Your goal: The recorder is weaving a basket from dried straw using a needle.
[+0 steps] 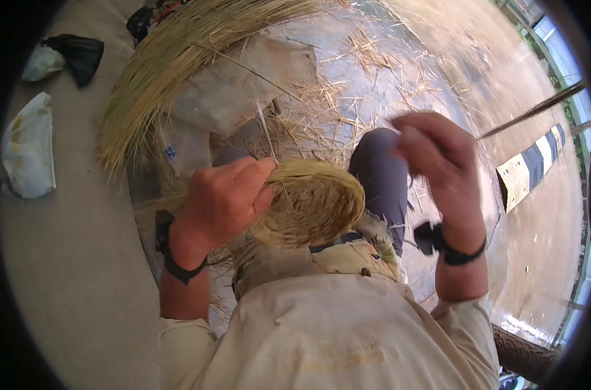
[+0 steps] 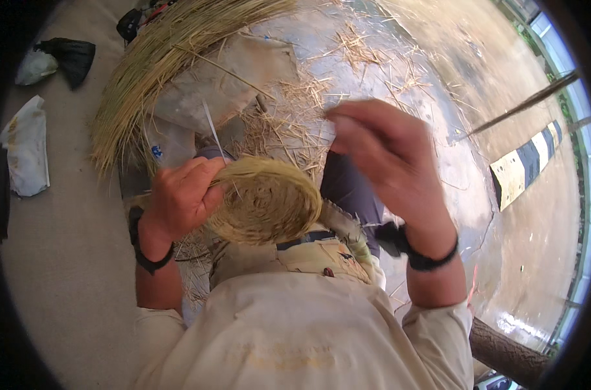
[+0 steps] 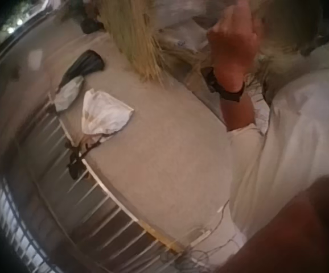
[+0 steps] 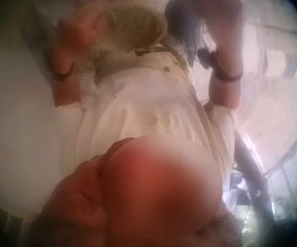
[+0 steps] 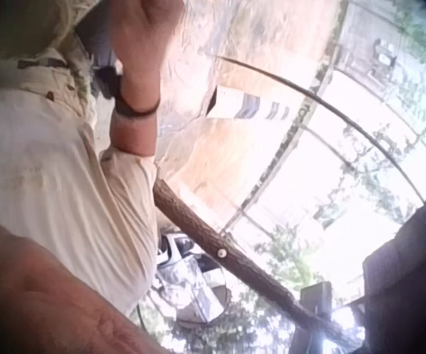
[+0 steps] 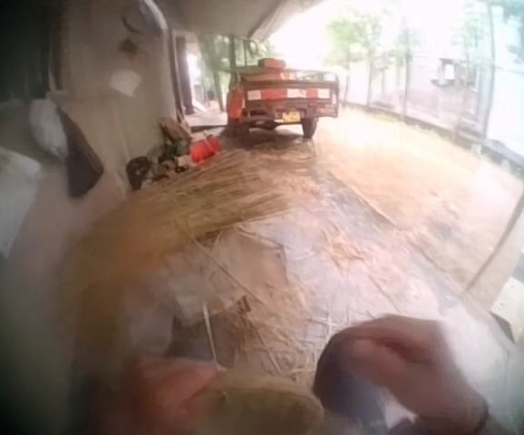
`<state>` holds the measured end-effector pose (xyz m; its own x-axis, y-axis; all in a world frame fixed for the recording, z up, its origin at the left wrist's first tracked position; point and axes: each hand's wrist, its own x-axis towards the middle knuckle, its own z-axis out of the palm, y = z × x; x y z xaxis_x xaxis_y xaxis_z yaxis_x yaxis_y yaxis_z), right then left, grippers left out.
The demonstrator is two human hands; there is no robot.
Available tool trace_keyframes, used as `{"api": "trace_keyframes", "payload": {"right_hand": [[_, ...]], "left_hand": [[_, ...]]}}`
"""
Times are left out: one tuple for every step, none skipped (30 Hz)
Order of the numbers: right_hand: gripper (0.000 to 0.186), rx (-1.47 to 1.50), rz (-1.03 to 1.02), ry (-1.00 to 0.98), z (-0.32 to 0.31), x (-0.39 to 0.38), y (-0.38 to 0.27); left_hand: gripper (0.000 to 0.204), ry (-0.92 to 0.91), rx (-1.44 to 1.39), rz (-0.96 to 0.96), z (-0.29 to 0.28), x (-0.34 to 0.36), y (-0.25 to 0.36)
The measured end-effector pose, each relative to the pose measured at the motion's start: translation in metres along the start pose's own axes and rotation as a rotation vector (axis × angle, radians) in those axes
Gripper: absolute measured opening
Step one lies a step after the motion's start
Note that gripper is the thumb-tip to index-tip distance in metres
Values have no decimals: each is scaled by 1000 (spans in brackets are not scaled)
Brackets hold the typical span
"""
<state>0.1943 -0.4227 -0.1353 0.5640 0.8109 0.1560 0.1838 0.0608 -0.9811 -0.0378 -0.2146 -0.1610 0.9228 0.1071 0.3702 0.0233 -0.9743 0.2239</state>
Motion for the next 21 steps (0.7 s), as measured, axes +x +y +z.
{"api": "trace_keyframes", "payload": {"right_hand": [[21, -99, -25, -154, 14, 15, 1], [27, -162, -65, -308, 29, 27, 13], [29, -142, -76, -380, 45, 35, 26], [30, -181, 20, -465, 56, 42, 32], [30, -181, 36, -490, 64, 45, 37], [30, -180, 51, -515, 71, 47, 41], [30, -180, 67, -541, 76, 47, 43], [30, -196, 88, -530, 79, 48, 44], [29, -169, 84, -530, 82, 49, 47], [28, -143, 80, -529, 84, 50, 52], [27, -118, 72, -530, 86, 50, 56], [25, -97, 116, -507, 87, 51, 58], [24, -77, 159, -483, 88, 51, 60], [23, -58, 200, -456, 88, 52, 60], [23, 64, 249, -368, 86, 55, 60], [23, 186, 295, -278, 81, 60, 59], [23, 310, 341, -187, 77, 64, 60], [25, 346, 312, -95, 70, 67, 61], [26, 411, 282, -34, 63, 65, 59], [27, 446, 304, -30, 58, 57, 54], [27, 479, 324, -26, 51, 49, 50]], "left_hand": [[30, -52, -28, 8, -4, 2, 3], [28, -104, -59, 20, -7, 5, 6], [27, -153, -89, 39, -8, 9, 8], [26, -171, -89, 37, -10, 11, 7], [25, -189, -95, 34, -9, 12, 7], [24, -206, -100, 31, -8, 11, 7], [23, -205, -97, 33, -6, 11, 7], [22, -203, -94, 34, -3, 10, 7], [22, -202, -92, 36, -1, 9, 6], [21, -204, -93, 19, 2, 7, 5], [21, -204, -90, 1, 3, 5, 4], [21, -204, -88, -17, 5, 4, 3], [21, -196, -107, -8, 7, 2, 2], [22, -187, -125, 3, 9, 2, 1], [22, -178, -143, 15, 11, 1, 1], [23, -178, -149, 7, 12, 1, 0], [23, -181, -154, -1, 14, -2, -1], [24, -183, -159, -9, 14, -3, -2], [25, -193, -144, -15, 13, -3, -2], [26, -204, -130, -25, 13, -4, -2], [27, -214, -115, -33, 13, -4, -2]]}}
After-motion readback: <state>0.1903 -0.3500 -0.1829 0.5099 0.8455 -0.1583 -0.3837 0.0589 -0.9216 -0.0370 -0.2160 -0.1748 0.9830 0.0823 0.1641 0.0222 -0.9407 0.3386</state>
